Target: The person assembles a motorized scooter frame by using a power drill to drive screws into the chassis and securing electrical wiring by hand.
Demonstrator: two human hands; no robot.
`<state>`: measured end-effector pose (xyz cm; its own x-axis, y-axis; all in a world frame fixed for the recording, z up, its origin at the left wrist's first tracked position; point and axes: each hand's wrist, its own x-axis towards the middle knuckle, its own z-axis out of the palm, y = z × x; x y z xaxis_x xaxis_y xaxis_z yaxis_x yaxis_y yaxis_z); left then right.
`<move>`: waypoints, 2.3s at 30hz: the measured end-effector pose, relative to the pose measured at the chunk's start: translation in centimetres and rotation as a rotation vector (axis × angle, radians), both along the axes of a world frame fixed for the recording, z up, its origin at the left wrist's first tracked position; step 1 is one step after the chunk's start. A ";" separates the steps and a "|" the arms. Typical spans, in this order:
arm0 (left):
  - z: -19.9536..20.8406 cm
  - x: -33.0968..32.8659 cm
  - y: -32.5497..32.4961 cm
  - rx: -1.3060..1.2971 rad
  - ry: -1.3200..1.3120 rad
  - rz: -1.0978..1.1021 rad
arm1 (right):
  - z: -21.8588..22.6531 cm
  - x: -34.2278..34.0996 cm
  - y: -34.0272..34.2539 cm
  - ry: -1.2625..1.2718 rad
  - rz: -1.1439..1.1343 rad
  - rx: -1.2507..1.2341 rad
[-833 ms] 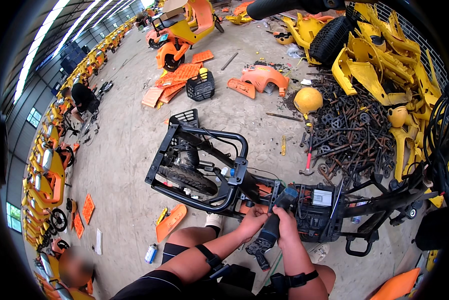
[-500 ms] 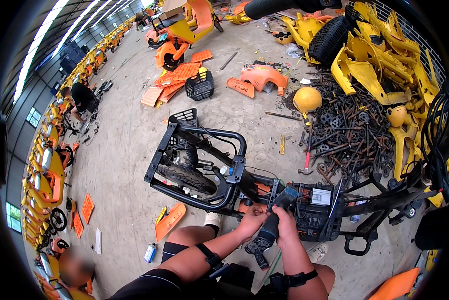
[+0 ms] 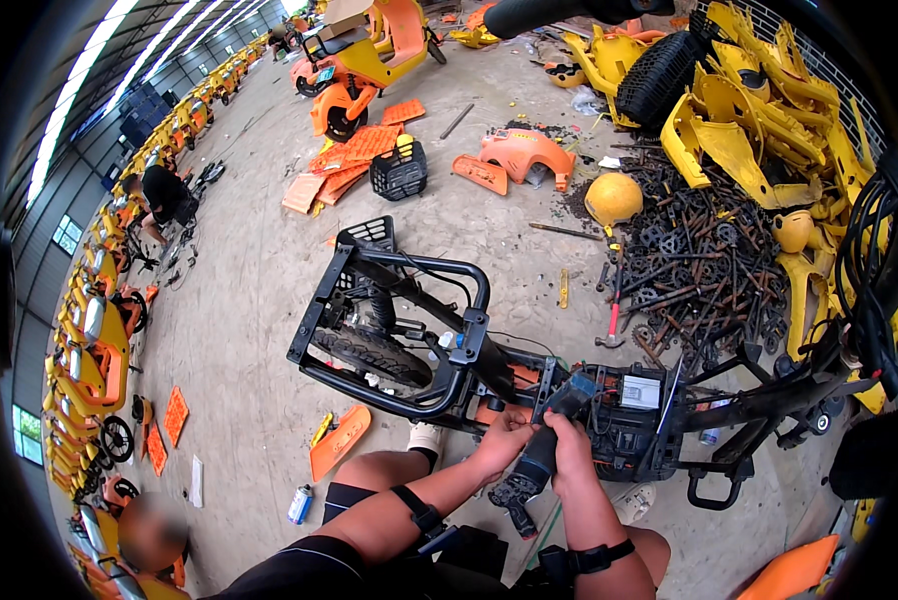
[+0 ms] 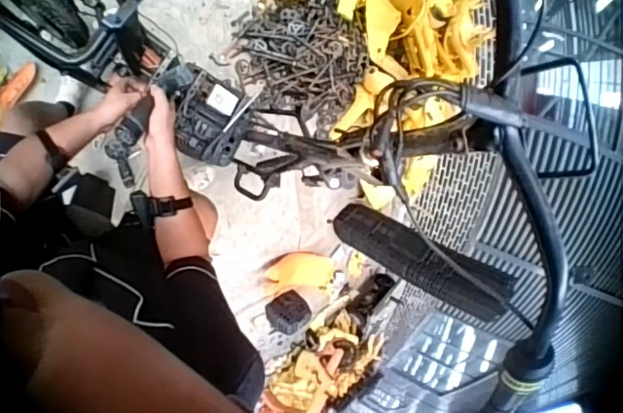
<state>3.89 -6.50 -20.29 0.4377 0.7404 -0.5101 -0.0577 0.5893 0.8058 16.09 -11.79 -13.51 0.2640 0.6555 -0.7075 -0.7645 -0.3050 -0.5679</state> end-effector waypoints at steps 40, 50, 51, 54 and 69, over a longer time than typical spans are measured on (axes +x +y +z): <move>0.8 -0.5 0.9 -0.055 0.071 -0.039 | 0.0 -0.7 0.7 -0.084 0.021 0.022; 1.9 -0.1 0.8 -0.051 0.065 -0.017 | -0.4 -0.3 0.7 -0.032 0.007 0.001; 1.8 -0.2 0.8 -0.048 0.066 -0.014 | -0.3 -0.3 0.8 -0.029 0.008 -0.002; 1.5 -0.2 0.9 -0.038 0.068 -0.027 | 0.1 -0.4 0.8 -0.040 0.011 -0.004; 1.4 0.0 1.1 -0.059 0.009 -0.012 | 0.5 -0.3 0.9 -0.003 0.005 -0.005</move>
